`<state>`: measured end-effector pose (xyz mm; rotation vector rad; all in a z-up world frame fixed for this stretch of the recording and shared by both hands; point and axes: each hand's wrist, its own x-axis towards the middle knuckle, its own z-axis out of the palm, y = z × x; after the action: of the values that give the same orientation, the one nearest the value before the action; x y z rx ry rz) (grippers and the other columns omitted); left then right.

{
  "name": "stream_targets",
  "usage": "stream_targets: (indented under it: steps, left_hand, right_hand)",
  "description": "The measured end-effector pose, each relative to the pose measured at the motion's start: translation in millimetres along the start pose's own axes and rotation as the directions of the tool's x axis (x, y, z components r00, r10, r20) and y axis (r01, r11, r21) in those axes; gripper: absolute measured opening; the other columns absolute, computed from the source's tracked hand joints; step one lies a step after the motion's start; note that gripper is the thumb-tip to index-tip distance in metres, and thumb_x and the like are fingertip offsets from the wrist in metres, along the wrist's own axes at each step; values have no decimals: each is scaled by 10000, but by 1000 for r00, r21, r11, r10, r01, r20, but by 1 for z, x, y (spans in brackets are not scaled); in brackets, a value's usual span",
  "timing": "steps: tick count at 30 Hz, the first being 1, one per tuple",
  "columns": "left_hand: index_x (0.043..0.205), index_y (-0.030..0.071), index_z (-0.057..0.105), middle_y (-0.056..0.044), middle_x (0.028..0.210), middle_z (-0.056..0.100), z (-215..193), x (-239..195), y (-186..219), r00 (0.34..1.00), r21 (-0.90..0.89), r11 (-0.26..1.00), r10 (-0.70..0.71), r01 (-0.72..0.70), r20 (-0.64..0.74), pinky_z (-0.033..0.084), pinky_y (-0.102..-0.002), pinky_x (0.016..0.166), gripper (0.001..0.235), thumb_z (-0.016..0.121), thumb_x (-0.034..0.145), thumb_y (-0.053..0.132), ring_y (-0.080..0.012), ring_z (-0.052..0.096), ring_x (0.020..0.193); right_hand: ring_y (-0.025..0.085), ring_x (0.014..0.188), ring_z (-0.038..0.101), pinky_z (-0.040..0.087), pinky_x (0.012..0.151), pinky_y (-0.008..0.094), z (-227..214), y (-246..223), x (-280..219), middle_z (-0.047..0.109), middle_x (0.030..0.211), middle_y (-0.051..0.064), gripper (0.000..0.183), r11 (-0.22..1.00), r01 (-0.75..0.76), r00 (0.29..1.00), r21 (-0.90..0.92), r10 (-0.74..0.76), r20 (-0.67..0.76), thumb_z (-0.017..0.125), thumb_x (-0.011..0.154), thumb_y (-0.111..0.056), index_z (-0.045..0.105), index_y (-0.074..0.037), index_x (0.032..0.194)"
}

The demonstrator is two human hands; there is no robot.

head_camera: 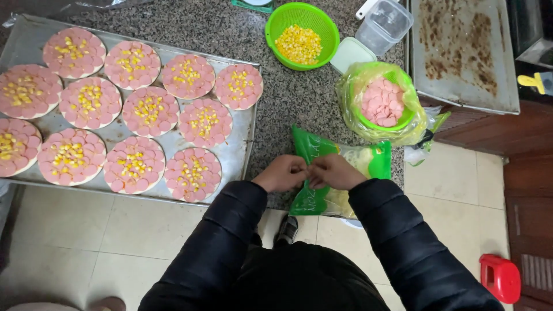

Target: The person sprinkles shredded mozzarella cheese by hand onto small round pizza bases already topped with sliced ham and corn kernels on a metal baking tray. The person repeatedly reaches into a green bag to grab cheese and distributes it over each base.

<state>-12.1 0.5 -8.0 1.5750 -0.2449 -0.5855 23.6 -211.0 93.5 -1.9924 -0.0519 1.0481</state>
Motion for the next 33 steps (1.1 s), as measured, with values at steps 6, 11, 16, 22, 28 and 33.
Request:
stream_targets:
  steps: [6, 11, 16, 22, 28, 33]
  left_hand:
    - [1027, -5, 779, -200, 914, 806, 1, 11, -52, 994, 0, 999, -46, 47, -104, 675, -416, 601, 310, 771, 1082, 299, -271, 780, 815]
    - [1103, 13, 811, -221, 1006, 816, -10, -24, -17, 941, 16, 969, -234, 245, -246, 687, -404, 532, 429, 726, 1085, 433, -275, 783, 807]
    - [1135, -48, 804, -253, 1027, 807, -14, -38, 25, 962, 29, 972, -227, 234, -148, 717, -417, 534, 561, 685, 1091, 498, -280, 779, 792]
    - [865, 23, 707, -136, 712, 704, -19, -28, 36, 996, 209, 977, -22, 39, -85, 609, -402, 537, 345, 654, 1111, 259, -254, 710, 608]
    - [992, 13, 789, -193, 836, 768, -16, -46, 84, 976, 327, 944, 25, 49, -219, 651, -501, 694, 301, 647, 1101, 254, -348, 769, 787]
    - [1100, -8, 816, -229, 922, 800, -20, -57, 97, 926, 453, 868, -21, 204, -378, 689, -571, 756, 322, 626, 1072, 250, -436, 813, 879]
  right_hand:
    - [196, 658, 838, 707, 846, 409, 1, 14, 33, 845, 742, 26, 269, 863, 12, 998, -506, -42, -47, 717, 981, -376, 814, -142, 890]
    - [369, 997, 816, 644, 951, 529, 29, 45, 45, 839, 894, 57, 282, 809, -21, 965, -587, -137, -225, 685, 971, -459, 804, -203, 976]
    - [405, 1042, 810, 634, 960, 566, 32, 46, 33, 847, 951, 93, 260, 828, 21, 961, -560, -170, -216, 707, 992, -428, 804, -193, 1047]
    - [420, 1033, 811, 630, 960, 561, 29, 23, 17, 842, 941, 112, 327, 805, -16, 975, -593, -119, -187, 706, 954, -456, 785, -145, 1024]
    - [499, 1046, 786, 619, 943, 623, 16, 10, 11, 826, 939, 183, 342, 786, -26, 966, -617, -140, -218, 666, 977, -424, 789, -106, 992]
    - [475, 989, 797, 639, 896, 614, -3, -1, -15, 800, 845, 127, 350, 764, -210, 849, -611, -168, -501, 599, 1009, -493, 777, -198, 946]
